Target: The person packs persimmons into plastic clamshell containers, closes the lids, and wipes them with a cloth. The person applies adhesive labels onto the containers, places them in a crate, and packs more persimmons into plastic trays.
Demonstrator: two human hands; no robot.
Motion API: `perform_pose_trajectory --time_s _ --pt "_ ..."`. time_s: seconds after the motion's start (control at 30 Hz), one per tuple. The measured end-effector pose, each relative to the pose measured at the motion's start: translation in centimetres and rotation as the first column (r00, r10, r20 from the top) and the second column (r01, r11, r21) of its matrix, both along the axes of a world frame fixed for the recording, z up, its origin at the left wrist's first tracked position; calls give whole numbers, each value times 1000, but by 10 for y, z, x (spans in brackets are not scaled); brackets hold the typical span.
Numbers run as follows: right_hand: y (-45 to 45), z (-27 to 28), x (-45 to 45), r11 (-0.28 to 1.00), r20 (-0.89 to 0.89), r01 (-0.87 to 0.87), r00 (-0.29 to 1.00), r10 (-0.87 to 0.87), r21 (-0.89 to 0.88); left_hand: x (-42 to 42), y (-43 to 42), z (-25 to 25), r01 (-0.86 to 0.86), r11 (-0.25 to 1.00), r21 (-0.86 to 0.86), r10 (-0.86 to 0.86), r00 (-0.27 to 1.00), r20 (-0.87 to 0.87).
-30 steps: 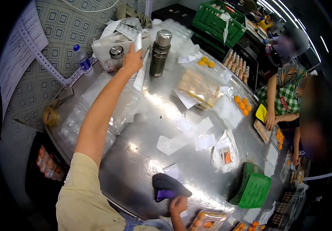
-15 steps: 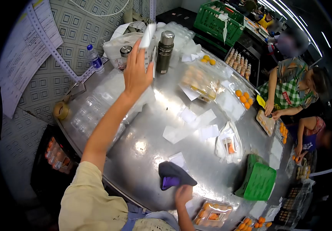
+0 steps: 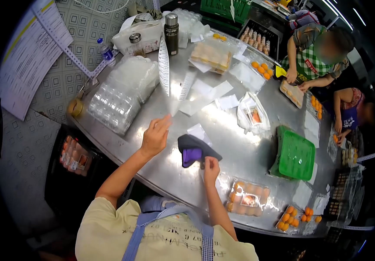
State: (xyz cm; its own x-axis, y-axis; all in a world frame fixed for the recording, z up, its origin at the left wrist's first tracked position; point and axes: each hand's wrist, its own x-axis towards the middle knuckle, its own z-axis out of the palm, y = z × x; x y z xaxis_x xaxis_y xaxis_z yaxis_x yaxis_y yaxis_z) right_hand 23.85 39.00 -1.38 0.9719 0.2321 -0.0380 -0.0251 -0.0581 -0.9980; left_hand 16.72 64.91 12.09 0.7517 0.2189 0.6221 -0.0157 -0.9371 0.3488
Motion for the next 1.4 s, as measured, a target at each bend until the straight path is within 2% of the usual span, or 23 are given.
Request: perform_pose_trajectory --time_s 0.1,0.23,0.33,0.43,0.53,0.63,0.73,0.77,0.87,0.93,0.97,1.0,1.1,1.23,1.33,1.37,1.4 --pt "0 -1 -1 999 -60 -39 997 40 22 -24 -11 -37 50 995 -89 -60 992 -113" --pt "-2 2 -5 996 -30 -86 996 86 7 -16 -17 -26 -52 978 -203 32 994 -102" --pt "-5 0 -8 992 -28 -124 992 124 1 18 -9 -23 -5 977 -212 1 1000 -18" --pt "-10 -4 -14 990 -31 -131 991 129 -46 67 0 -39 25 980 -196 -23 1000 9" --pt "-16 3 -17 983 -101 -151 985 141 -103 110 3 -66 -75 985 -153 46 982 -184" --pt "-15 10 -13 980 -99 -172 982 162 -100 135 10 -102 -205 979 -14 170 845 -507" --pt "-12 25 -1 973 -155 -228 963 221 -24 135 17 -106 -188 982 16 158 770 -618" --pt "-10 31 8 968 -182 -250 951 249 22 127 17 -103 -153 988 23 139 815 -563" --pt "2 40 38 957 -323 -273 901 292 103 90 19 -77 31 999 -33 -38 970 -239" --pt "10 51 60 954 -463 -259 834 300 150 65 22 -57 93 996 -5 -93 987 -133" --pt "13 50 70 940 -512 -197 797 319 279 55 23 -48 122 992 9 -121 990 -76" --pt "14 49 78 909 -554 -123 757 345 399 46 24 -40 136 990 44 -133 989 -72" --pt "14 68 90 824 -474 -122 767 432 554 20 25 -30 170 976 136 -162 984 -68" --pt "13 87 96 805 -485 1 799 355 593 5 35 -42 234 957 171 -226 972 -61" --pt "6 106 98 747 -474 77 814 335 660 2 40 -55 273 950 154 -269 962 -50" --pt "1 119 95 702 -523 145 773 360 697 0 40 -58 271 952 139 -266 962 -52" --pt "-5 117 94 753 -544 112 760 356 649 -2 39 -57 267 956 122 -261 964 -57"
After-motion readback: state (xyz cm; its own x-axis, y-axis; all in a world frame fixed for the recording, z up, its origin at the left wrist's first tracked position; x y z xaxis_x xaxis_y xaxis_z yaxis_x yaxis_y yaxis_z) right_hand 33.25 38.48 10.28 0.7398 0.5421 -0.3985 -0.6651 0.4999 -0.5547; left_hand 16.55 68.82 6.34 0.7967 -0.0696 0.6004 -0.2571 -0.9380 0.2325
